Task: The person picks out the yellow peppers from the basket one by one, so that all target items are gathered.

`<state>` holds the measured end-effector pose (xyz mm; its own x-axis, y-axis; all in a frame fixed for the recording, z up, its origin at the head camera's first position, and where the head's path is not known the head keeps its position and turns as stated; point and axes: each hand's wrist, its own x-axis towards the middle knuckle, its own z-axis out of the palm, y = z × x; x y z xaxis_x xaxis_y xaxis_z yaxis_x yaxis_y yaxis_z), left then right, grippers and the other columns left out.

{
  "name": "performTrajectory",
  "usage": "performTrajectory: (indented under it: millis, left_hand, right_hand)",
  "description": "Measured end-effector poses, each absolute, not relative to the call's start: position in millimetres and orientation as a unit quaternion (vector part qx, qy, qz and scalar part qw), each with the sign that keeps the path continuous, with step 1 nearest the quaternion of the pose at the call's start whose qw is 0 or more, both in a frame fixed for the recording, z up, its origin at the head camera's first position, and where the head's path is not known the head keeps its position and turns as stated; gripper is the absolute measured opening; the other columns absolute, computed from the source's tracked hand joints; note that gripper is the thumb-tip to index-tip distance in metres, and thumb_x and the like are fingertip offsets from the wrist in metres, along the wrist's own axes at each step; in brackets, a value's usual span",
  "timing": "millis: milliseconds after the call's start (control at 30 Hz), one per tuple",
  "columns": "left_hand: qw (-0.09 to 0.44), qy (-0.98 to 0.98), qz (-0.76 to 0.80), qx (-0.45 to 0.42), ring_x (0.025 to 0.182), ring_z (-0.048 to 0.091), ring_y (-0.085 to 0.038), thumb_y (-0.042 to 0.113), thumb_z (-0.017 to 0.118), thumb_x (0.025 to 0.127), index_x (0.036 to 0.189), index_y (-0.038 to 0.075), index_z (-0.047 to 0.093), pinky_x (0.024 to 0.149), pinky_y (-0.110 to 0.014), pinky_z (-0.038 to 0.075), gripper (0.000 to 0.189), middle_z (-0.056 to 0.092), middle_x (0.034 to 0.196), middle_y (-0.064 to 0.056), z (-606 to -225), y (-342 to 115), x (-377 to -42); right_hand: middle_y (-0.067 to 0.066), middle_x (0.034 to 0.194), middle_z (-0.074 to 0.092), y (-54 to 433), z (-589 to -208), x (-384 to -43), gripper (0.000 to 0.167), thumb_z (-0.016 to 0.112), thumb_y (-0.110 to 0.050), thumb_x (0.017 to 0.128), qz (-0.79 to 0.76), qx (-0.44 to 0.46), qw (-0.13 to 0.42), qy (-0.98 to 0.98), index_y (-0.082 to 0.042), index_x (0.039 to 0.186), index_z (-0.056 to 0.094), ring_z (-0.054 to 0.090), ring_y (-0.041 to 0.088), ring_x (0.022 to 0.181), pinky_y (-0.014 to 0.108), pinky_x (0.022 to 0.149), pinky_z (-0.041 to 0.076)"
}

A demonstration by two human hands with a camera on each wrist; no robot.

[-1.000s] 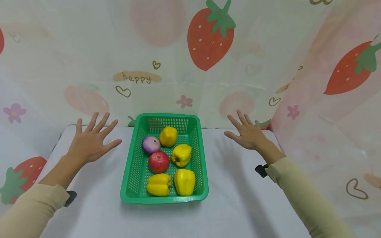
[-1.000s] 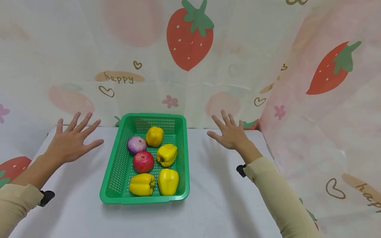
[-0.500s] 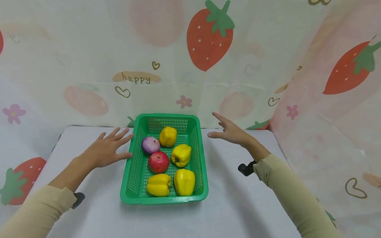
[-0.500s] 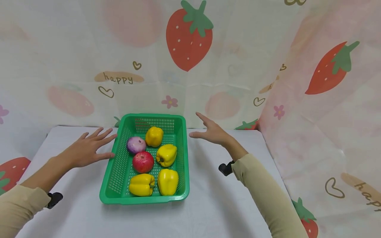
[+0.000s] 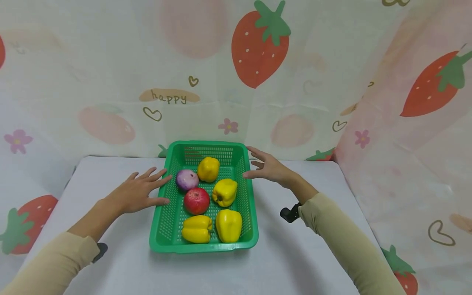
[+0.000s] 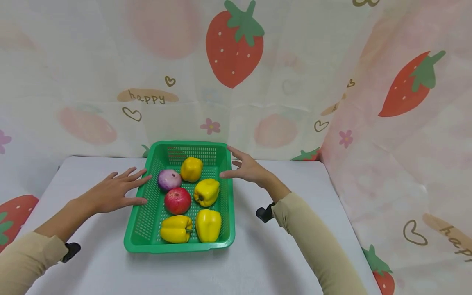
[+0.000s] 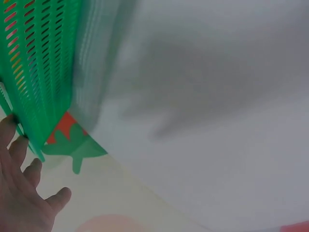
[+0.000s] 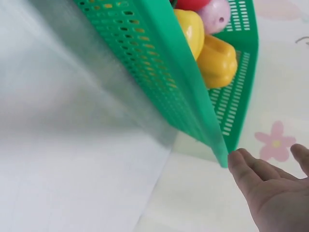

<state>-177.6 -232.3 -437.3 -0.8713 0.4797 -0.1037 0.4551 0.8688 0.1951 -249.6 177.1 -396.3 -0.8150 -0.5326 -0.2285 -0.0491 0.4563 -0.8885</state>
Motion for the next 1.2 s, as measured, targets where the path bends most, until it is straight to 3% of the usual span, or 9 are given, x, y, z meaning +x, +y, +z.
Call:
performTrajectory:
  millis: [333,800,1200]
  left_hand:
    - [0.100,0.952,0.096,0.274,0.142,0.030,-0.050,0.057,0.067,0.088,0.149,0.010,0.045,0.106,-0.072,0.029,0.080,0.037,0.156,-0.020,-430.8,-232.8,-186.0]
    - [0.093,0.951,0.113,0.273,0.141,0.029,-0.051,0.049,0.073,0.086,0.149,0.009,0.046,0.103,-0.072,0.033,0.079,0.037,0.156,-0.020,-432.5,-235.5,-184.6]
    - [0.088,0.951,0.117,0.273,0.141,0.029,-0.051,0.046,0.074,0.086,0.148,0.010,0.047,0.101,-0.073,0.034,0.077,0.037,0.156,-0.020,-435.4,-233.8,-184.2]
  right_hand:
    - [0.008,0.167,0.008,147.4,-412.2,-246.2,0.094,0.078,-0.027,0.086,-0.493,-0.165,0.284,0.805,-0.026,0.160,0.020,0.023,0.039,0.149,0.056,0.115,0.031]
    - [0.009,0.166,0.015,117.1,-425.2,-243.3,0.097,0.081,-0.031,0.082,-0.466,-0.168,0.294,0.818,-0.024,0.159,0.023,0.024,0.042,0.147,0.059,0.114,0.030]
    - [0.011,0.165,0.019,104.8,-434.3,-240.3,0.103,0.084,-0.030,0.081,-0.438,-0.163,0.314,0.827,-0.020,0.160,0.019,0.019,0.038,0.149,0.062,0.116,0.023]
